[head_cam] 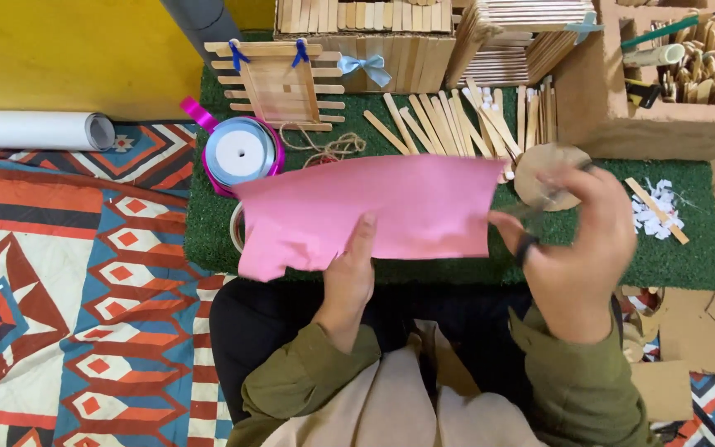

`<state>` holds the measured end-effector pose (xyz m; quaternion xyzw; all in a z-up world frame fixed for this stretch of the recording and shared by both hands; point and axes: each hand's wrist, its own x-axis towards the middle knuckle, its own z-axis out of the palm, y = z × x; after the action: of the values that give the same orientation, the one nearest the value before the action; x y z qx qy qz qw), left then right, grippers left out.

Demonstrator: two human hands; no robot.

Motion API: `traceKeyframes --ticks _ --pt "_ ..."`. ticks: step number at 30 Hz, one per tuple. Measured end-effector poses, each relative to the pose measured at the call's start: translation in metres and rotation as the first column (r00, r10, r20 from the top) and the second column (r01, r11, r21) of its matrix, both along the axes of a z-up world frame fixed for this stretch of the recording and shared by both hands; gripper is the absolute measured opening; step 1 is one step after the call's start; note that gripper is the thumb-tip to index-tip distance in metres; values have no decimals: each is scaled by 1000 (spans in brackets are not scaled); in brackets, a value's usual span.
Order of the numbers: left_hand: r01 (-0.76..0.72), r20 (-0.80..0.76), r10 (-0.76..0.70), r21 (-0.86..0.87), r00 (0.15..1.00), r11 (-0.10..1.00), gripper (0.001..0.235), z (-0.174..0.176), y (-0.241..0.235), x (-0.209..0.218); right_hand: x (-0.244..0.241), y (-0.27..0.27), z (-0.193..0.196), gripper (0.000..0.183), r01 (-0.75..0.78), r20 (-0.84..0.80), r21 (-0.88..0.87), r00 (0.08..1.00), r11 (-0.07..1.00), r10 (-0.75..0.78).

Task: Cutting pink paper into decorative shapes using scissors and marking it with a pencil as part of a craft project.

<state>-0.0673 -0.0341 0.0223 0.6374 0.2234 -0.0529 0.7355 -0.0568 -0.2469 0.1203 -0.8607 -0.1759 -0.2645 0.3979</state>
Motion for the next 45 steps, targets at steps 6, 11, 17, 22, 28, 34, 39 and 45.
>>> traceKeyframes --ticks 6,11,17,22,28,34,39,45 --pt "-248 134 276 -192 952 949 68 -22 -9 -6 -47 16 -56 54 -129 -240 530 925 838 294" --pt "-307 495 238 62 836 950 47 5 -20 -19 -71 30 -82 65 -139 -530 645 627 752 571" --pt "-308 600 195 90 776 947 35 23 -23 -24 -59 46 -60 61 -212 -688 480 512 852 515" --pt "-278 590 253 -50 767 959 33 26 -30 -28 -48 55 -51 64 -326 -591 441 595 836 544" --pt "-123 285 214 -305 934 944 33 16 -29 -38 -44 54 -55 60 -245 -616 416 632 876 470" --pt "-117 300 204 -282 932 952 32 10 -31 -35 -41 51 -52 45 -203 -597 253 736 946 317" --pt "-111 320 192 -255 928 961 31 7 -31 -34 -43 51 -56 40 -155 -627 311 708 938 325" --pt "-102 339 176 -225 924 969 30 -6 -31 -27 -41 45 -61 45 -178 -613 344 701 922 364"
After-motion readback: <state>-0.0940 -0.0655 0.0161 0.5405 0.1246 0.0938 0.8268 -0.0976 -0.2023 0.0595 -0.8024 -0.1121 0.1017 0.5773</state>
